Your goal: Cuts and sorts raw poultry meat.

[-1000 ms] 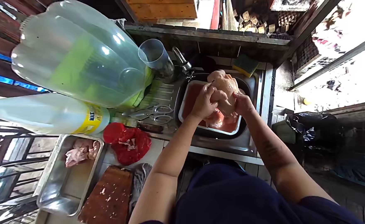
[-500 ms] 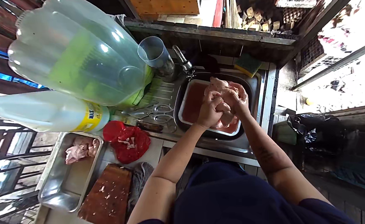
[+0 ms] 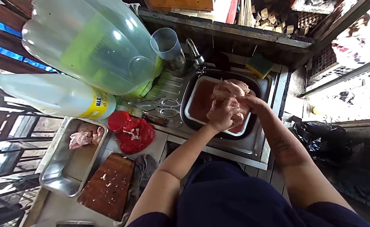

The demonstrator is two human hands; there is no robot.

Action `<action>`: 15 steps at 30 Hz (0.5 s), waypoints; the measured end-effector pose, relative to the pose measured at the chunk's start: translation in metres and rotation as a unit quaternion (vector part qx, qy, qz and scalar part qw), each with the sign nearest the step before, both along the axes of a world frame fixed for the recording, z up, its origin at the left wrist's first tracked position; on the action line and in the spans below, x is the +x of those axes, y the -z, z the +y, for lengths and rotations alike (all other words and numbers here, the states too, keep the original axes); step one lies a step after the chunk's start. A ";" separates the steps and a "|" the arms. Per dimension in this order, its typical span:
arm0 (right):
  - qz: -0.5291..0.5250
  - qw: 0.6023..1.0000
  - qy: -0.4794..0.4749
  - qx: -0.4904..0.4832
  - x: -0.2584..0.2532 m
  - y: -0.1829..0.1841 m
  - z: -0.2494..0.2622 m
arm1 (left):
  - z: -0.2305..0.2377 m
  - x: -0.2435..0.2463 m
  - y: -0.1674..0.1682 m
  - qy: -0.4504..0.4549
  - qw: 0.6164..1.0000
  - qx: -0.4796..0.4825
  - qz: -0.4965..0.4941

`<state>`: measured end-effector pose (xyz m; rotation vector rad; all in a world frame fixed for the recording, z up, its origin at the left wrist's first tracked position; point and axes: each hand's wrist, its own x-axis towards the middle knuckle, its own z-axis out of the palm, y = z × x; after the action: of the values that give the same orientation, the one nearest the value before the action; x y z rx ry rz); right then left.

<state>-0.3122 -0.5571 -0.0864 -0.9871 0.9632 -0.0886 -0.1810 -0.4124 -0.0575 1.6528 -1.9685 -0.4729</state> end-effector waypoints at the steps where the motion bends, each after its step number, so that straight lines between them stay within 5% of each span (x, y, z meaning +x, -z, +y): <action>1: -0.018 0.999 0.012 -0.030 -0.001 0.000 0.001 | 0.000 -0.002 0.001 0.012 1.000 -0.021 -0.003; 3: -0.101 0.984 0.032 -0.143 -0.009 0.018 0.000 | 0.000 -0.006 -0.004 0.006 1.000 -0.025 -0.008; 5: 0.051 0.989 0.015 -0.139 0.006 -0.041 0.006 | 0.007 -0.005 -0.018 -0.022 0.999 -0.032 0.002; 7: 0.124 0.964 -0.027 -0.235 0.017 -0.077 0.011 | 0.018 -0.002 -0.039 -0.027 0.999 -0.014 0.014; 10: 0.165 0.890 -0.163 -0.393 0.037 -0.124 0.022 | 0.039 0.015 -0.074 -0.024 0.999 -0.033 0.028; 12: 0.285 0.834 -0.260 -0.394 0.074 -0.168 0.051 | 0.056 0.031 -0.088 -0.076 0.989 -0.128 0.005; 15: 0.086 0.739 -0.417 -0.522 0.093 -0.159 0.050 | 0.088 0.063 -0.123 -0.174 0.967 -0.155 -0.106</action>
<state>-0.2189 -0.5066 0.0725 -2.4483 0.4837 0.2603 -0.1176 -0.3240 0.0651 1.8442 -1.7294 0.1429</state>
